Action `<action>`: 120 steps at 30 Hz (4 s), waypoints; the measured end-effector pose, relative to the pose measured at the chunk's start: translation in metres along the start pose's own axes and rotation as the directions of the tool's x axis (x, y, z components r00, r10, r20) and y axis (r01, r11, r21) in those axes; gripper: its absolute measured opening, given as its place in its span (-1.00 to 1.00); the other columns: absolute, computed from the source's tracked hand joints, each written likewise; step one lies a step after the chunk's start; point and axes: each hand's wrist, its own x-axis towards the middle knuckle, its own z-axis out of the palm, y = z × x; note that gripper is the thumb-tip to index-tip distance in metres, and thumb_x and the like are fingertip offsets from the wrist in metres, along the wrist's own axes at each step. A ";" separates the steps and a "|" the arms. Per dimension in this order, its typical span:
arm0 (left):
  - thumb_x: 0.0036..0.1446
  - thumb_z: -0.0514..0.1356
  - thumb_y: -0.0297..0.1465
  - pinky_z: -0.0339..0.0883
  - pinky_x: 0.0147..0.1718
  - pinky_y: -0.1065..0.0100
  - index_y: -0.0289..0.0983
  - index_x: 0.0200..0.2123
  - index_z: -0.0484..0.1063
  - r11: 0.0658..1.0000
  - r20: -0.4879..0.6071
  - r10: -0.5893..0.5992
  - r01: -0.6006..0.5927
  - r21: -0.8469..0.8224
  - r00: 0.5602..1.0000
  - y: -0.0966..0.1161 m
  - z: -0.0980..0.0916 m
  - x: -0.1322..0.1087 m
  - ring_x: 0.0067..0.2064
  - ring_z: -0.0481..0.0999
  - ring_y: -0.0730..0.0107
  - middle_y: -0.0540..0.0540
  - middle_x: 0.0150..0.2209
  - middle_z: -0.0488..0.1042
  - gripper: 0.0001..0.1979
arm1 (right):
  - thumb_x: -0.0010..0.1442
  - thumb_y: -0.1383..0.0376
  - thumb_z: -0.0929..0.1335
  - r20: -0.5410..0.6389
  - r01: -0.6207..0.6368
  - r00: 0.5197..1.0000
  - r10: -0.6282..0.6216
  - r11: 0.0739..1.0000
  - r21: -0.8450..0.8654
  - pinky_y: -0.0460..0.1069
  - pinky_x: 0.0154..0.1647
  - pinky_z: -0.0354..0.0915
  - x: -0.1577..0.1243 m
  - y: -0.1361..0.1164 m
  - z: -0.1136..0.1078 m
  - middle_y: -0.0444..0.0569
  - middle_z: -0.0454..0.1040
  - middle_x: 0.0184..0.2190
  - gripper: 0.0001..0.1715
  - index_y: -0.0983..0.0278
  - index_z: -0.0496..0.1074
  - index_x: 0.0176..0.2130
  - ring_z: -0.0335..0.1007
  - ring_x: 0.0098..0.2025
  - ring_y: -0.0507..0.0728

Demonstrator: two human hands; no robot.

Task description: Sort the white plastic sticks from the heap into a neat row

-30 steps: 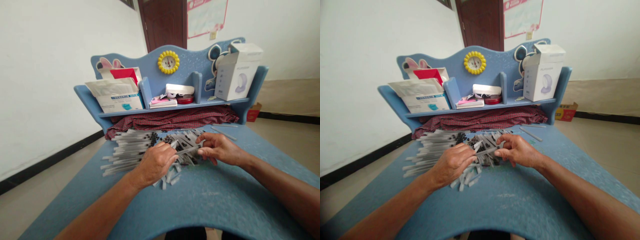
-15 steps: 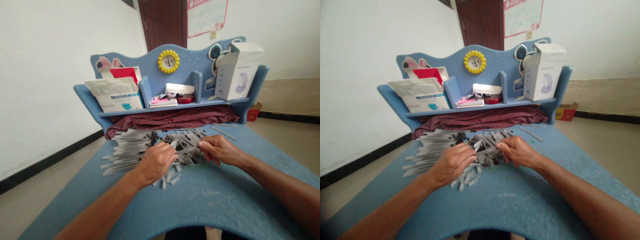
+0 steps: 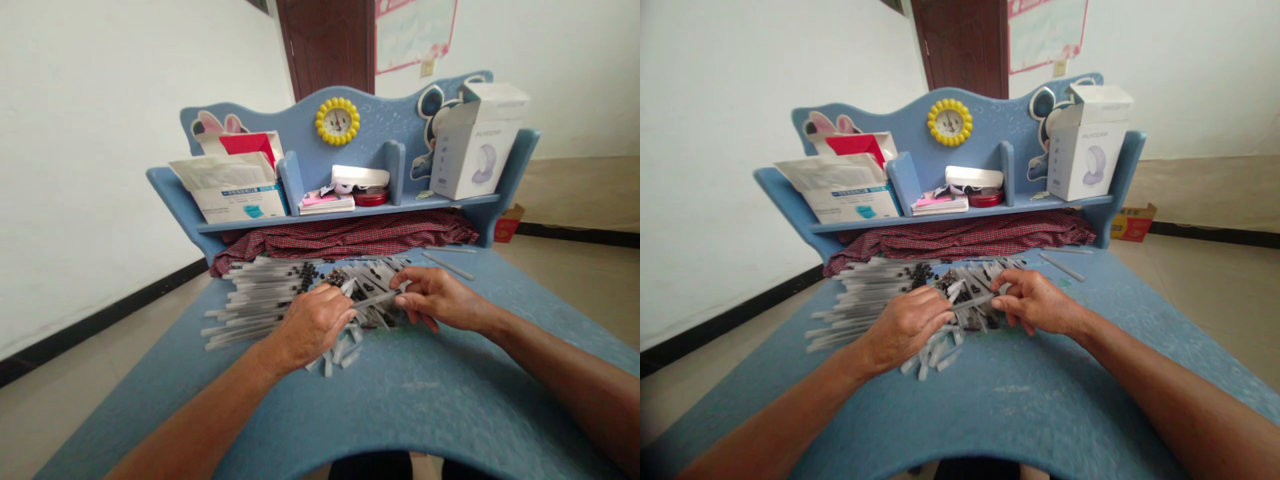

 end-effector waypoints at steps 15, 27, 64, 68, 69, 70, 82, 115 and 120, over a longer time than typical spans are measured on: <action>0.29 -0.08 -0.40 0.27 -0.34 0.38 -0.33 -0.35 0.41 0.999 0.038 0.019 -0.017 -0.038 0.999 -0.003 0.003 0.000 -0.36 0.38 0.37 -0.08 -0.44 0.42 -0.69 | 0.10 0.20 0.33 -0.016 0.019 1.000 -0.018 0.998 0.067 -0.17 -0.76 0.12 0.001 0.005 -0.002 -0.18 0.38 -0.63 -0.79 0.31 0.29 -0.38 0.21 -0.75 -0.08; 0.26 -0.03 -0.41 0.27 -0.35 0.40 -0.32 -0.39 0.40 1.000 0.028 0.008 -0.007 -0.030 1.000 -0.004 0.005 0.000 -0.36 0.40 0.39 -0.06 -0.46 0.41 -0.74 | 0.11 0.25 0.30 -0.329 -0.025 0.929 -0.167 0.862 -0.507 -0.10 -0.58 0.08 0.012 0.020 -0.005 -0.15 0.35 -0.65 -0.83 0.29 0.43 -0.37 0.21 -0.61 0.00; 0.27 -0.03 -0.39 0.28 -0.32 0.39 -0.32 -0.36 0.43 1.000 0.055 0.000 0.001 -0.012 0.998 -0.005 0.005 0.000 -0.34 0.41 0.37 -0.08 -0.44 0.43 -0.73 | 0.14 0.22 0.27 -0.076 -0.004 0.997 0.003 1.000 -0.005 -0.18 -0.77 0.08 0.005 0.006 -0.005 -0.18 0.38 -0.67 -0.80 0.31 0.30 -0.43 0.17 -0.76 -0.09; 0.26 -0.03 -0.38 0.29 -0.31 0.37 -0.33 -0.33 0.45 0.998 0.064 -0.066 0.066 0.006 0.996 -0.018 0.005 -0.002 -0.33 0.43 0.35 -0.09 -0.41 0.46 -0.72 | 0.11 0.20 0.30 -0.296 -0.004 0.955 0.016 0.999 0.043 -0.17 -0.79 0.06 0.010 0.015 -0.018 -0.18 0.39 -0.69 -0.79 0.30 0.27 -0.43 0.19 -0.79 -0.08; 0.25 -0.02 -0.39 0.29 -0.31 0.37 -0.33 -0.33 0.45 0.996 0.067 -0.091 0.090 0.015 0.994 -0.022 0.005 -0.003 -0.33 0.43 0.35 -0.09 -0.41 0.46 -0.73 | 0.10 0.19 0.32 -0.356 -0.011 0.934 0.030 0.998 0.055 -0.17 -0.81 0.04 0.011 0.017 -0.022 -0.18 0.39 -0.69 -0.78 0.30 0.27 -0.44 0.18 -0.80 -0.07; 0.25 -0.02 -0.39 0.29 -0.31 0.38 -0.32 -0.32 0.46 0.993 0.069 -0.115 0.113 0.026 0.991 -0.026 0.004 -0.003 -0.34 0.44 0.36 -0.09 -0.41 0.46 -0.73 | 0.08 0.19 0.33 -0.412 -0.019 0.910 0.045 0.997 0.069 -0.17 -0.82 0.01 0.012 0.019 -0.026 -0.18 0.39 -0.70 -0.77 0.29 0.26 -0.45 0.18 -0.82 -0.07; 0.23 0.01 -0.37 0.28 -0.32 0.38 -0.31 -0.36 0.47 0.950 0.132 -0.298 0.279 0.141 0.945 -0.034 0.002 -0.004 -0.31 0.47 0.32 -0.09 -0.42 0.47 -0.74 | 0.06 0.23 0.30 -0.531 -0.009 0.847 0.008 1.000 0.000 -0.17 -0.83 -0.01 0.015 0.028 -0.032 -0.19 0.36 -0.73 -0.83 0.30 0.29 -0.45 0.15 -0.82 -0.06; 0.22 0.05 -0.39 0.30 -0.39 0.35 -0.33 -0.41 0.41 1.000 0.086 0.009 -0.010 0.021 0.996 0.021 -0.003 0.002 -0.38 0.39 0.32 -0.09 -0.45 0.40 -0.79 | 0.27 0.15 0.23 0.137 0.409 0.862 -0.489 0.507 -0.758 -0.07 -0.42 0.13 -0.003 -0.003 0.009 -0.01 0.44 -0.44 -0.66 0.34 0.43 -0.24 0.32 -0.43 0.03; 0.24 0.04 -0.37 0.30 -0.33 0.38 -0.34 -0.33 0.43 0.997 0.062 -0.031 0.035 -0.069 0.998 0.013 -0.006 0.003 -0.35 0.42 0.36 -0.09 -0.43 0.43 -0.78 | 0.30 0.20 0.18 0.098 0.365 0.876 -0.472 0.518 -0.773 -0.07 -0.44 0.11 -0.002 -0.004 0.005 -0.03 0.42 -0.50 -0.64 0.34 0.42 -0.36 0.29 -0.47 0.02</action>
